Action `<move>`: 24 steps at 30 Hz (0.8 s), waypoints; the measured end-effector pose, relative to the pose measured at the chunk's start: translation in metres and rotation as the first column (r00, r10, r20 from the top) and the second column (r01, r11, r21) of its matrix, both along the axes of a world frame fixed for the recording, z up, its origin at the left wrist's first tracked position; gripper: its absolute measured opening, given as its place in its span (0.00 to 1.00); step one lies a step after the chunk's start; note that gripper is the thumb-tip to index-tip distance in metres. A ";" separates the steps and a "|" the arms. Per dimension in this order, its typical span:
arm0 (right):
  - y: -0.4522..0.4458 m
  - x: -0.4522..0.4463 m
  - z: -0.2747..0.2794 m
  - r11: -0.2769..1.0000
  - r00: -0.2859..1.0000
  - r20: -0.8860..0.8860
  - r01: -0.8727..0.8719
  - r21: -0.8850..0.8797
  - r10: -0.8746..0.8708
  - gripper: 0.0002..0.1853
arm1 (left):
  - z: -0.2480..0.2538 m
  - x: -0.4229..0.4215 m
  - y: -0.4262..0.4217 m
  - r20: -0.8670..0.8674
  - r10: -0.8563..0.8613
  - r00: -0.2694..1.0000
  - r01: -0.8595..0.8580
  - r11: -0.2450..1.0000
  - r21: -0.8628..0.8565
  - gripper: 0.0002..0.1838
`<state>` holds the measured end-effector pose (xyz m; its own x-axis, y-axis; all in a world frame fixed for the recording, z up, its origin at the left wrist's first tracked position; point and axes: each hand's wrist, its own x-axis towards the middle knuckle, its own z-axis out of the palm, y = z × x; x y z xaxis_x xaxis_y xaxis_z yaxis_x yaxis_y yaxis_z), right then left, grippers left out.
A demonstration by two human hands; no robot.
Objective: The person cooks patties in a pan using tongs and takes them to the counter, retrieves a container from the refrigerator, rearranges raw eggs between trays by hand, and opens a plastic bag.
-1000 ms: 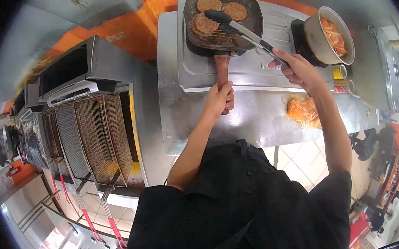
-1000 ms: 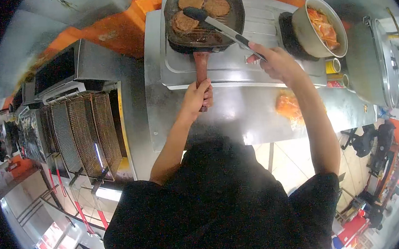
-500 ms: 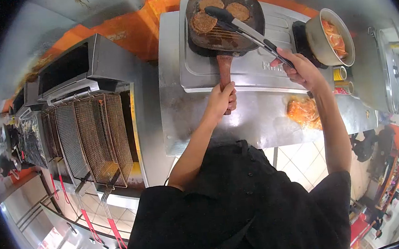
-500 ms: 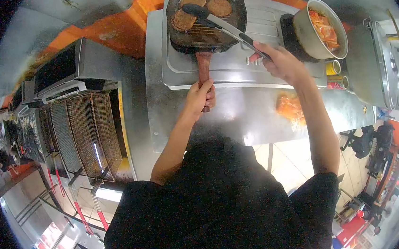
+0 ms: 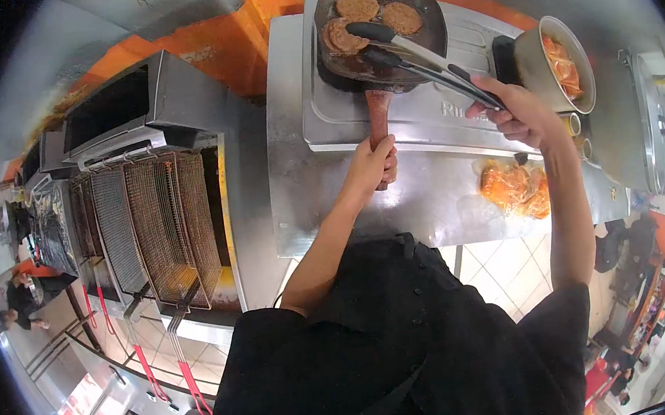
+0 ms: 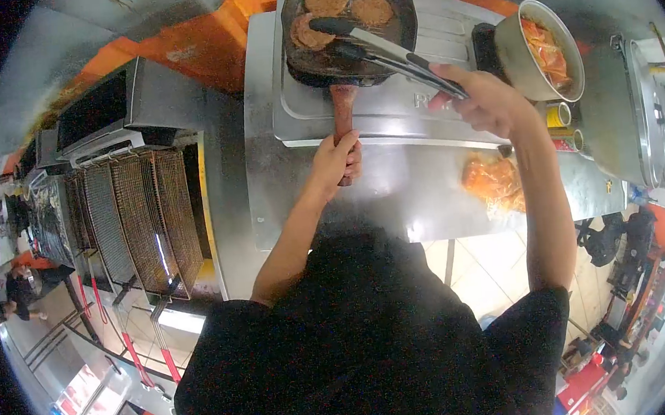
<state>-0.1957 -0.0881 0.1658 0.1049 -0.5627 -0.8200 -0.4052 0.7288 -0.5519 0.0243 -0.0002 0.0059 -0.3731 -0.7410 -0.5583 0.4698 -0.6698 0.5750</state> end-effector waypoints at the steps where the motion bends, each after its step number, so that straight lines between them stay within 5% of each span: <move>1: 0.000 0.004 -0.005 0.999 0.999 0.017 0.037 0.032 -0.038 0.27 | 0.001 0.000 0.000 -0.003 -0.001 1.000 0.001 1.000 -0.001 0.13; 14: 0.021 0.035 -0.028 0.985 0.994 0.053 0.098 -0.141 -0.091 0.29 | -0.002 0.002 0.000 -0.018 0.002 1.000 -0.002 1.000 0.008 0.12; 16: 0.027 0.042 -0.030 0.964 0.944 0.198 0.266 0.021 -0.265 0.29 | 0.000 0.001 0.001 -0.022 0.016 1.000 -0.016 1.000 -0.012 0.13; 24: 0.039 0.049 -0.019 0.867 0.754 0.461 0.290 0.405 -0.468 0.32 | 0.005 -0.005 0.003 0.014 0.042 0.999 -0.042 0.999 -0.013 0.12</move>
